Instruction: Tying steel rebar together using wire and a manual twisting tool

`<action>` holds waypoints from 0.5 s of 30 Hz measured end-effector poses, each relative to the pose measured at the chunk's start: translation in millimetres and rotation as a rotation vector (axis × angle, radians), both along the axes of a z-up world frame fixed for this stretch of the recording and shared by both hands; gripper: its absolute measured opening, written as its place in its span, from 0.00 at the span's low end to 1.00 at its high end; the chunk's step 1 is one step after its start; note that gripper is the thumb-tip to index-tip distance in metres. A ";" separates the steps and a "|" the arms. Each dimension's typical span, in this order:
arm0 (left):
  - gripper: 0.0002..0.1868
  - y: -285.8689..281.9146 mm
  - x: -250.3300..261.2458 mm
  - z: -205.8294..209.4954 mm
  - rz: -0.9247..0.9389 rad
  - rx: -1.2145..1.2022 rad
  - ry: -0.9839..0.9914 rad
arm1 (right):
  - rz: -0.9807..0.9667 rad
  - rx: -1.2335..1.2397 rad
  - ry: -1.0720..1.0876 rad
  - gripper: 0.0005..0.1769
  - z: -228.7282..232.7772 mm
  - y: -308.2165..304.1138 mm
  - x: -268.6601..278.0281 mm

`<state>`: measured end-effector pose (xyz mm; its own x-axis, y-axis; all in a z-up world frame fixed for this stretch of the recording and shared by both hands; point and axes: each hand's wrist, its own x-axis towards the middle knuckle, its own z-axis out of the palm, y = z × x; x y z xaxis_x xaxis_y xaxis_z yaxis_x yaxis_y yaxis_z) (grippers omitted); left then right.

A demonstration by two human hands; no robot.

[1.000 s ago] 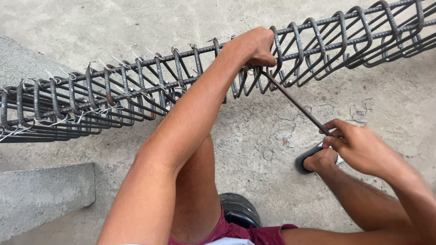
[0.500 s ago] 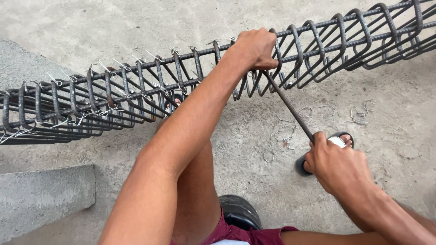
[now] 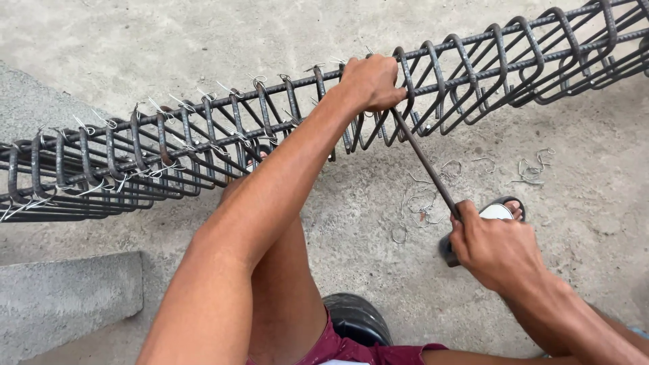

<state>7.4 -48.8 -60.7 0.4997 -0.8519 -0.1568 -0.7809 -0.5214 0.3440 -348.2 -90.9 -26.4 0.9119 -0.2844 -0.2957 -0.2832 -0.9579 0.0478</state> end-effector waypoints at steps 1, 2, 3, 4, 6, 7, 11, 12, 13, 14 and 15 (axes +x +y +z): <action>0.16 0.1 1.1 0.6 0.033 -0.034 0.022 | -0.065 0.092 0.018 0.15 0.5 -3.5 2.6; 0.16 0.7 0.1 -1.6 0.034 -0.035 0.019 | -0.063 0.092 0.016 0.15 2.5 -4.1 4.3; 0.16 0.6 -0.3 -3.2 0.059 -0.047 0.033 | -0.123 0.153 0.061 0.15 4.8 -5.4 6.5; 0.17 0.3 -0.8 -5.1 0.084 -0.060 0.047 | -0.183 0.214 0.106 0.14 6.8 -7.0 8.6; 0.15 2.8 -0.2 -4.8 0.120 -0.066 0.090 | -0.181 0.283 0.102 0.17 11.3 -12.6 9.7; 0.14 3.0 -0.4 -5.0 0.148 -0.073 0.132 | -0.186 0.352 0.095 0.19 13.1 -14.8 9.6; 0.14 12.1 -6.1 9.6 0.223 -0.097 0.214 | -0.221 0.442 0.017 0.20 -8.1 -38.1 0.4; 0.14 11.3 -5.9 8.5 0.262 -0.102 0.236 | -0.337 0.651 -0.047 0.20 -6.3 -40.1 2.0; 0.14 11.1 -5.8 7.3 0.302 -0.107 0.258 | -0.452 0.859 -0.111 0.21 -4.5 -42.0 3.8; 0.14 11.3 -7.5 8.8 0.302 -0.105 0.259 | -0.453 0.861 -0.110 0.21 -14.9 -47.3 0.0; 0.15 11.4 -8.3 10.8 0.337 -0.098 0.281 | -0.515 1.026 -0.140 0.20 -25.6 -52.4 -3.0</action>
